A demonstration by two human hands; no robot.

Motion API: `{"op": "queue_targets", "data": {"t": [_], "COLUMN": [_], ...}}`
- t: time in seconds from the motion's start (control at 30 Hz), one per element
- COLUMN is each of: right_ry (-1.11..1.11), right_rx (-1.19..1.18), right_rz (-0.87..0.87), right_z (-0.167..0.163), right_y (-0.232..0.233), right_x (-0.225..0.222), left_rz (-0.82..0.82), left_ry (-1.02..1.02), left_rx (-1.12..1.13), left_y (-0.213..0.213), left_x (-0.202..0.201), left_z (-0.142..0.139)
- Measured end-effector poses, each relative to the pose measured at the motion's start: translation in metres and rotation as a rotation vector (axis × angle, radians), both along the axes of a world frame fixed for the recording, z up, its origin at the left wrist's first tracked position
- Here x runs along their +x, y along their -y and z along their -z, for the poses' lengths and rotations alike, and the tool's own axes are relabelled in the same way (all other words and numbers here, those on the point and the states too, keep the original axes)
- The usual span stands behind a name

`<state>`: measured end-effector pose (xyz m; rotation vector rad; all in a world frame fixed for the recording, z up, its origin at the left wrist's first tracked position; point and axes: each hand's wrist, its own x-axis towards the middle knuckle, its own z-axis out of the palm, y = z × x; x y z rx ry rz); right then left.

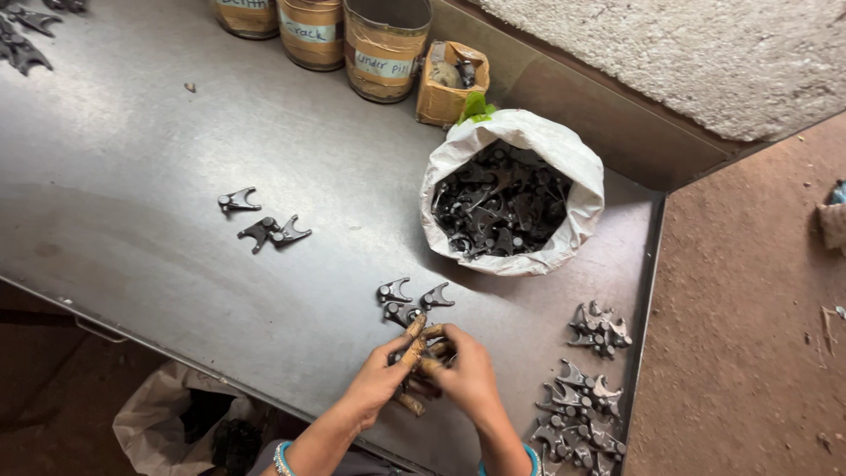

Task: The person picks small metal castings one at a time from a white sack on a metal table, turns each casting over in both hands, and sorts them into labeled tins and piles by type, while another gloved worker sorts a pile at the far end of the table.

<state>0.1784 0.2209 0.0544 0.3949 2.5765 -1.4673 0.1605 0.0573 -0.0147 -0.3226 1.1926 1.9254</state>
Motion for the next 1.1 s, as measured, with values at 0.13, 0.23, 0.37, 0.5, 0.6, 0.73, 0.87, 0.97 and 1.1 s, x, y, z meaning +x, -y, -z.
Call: {"op": "queue_targets", "data": {"t": [0.13,0.23,0.37,0.5,0.6,0.73,0.87,0.97,1.1], "right_ry": [-0.179,-0.329,-0.541,-0.297,-0.248,-0.249,-0.282,-0.519,-0.457], "right_rx": [0.045,0.667,0.882,0.199,0.157,0.261,0.32,0.405,0.494], "right_rz": [0.225,0.252,0.107,0.316,0.412,0.323,0.14,-0.095,-0.121], "right_z": [0.012,0.018,0.028,0.027,0.017,0.009,0.014,0.023,0.03], "right_y": [-0.034,-0.053,-0.048,-0.049,-0.063,-0.069,-0.051,-0.036,-0.035], "right_x": [0.014,0.029,0.049,0.057,0.057,0.054,0.042,0.028,0.018], "left_rz": [0.066,0.048,0.006,-0.066,-0.044,-0.104,-0.17,-0.181,-0.078], "left_ry": [0.109,0.078,0.075,0.087,0.105,0.099,0.129,0.118,0.116], "left_rx": [0.026,0.065,0.051,-0.014,0.054,0.062,0.038,0.067,0.102], "left_y": [0.001,0.005,0.006,0.005,0.016,0.029,0.029,0.024,0.023], "left_x": [-0.006,-0.013,-0.017,-0.015,-0.013,-0.013,-0.01,-0.007,-0.005], "left_z": [-0.03,-0.031,-0.015,-0.007,-0.011,-0.013,-0.01,-0.01,-0.017]}}
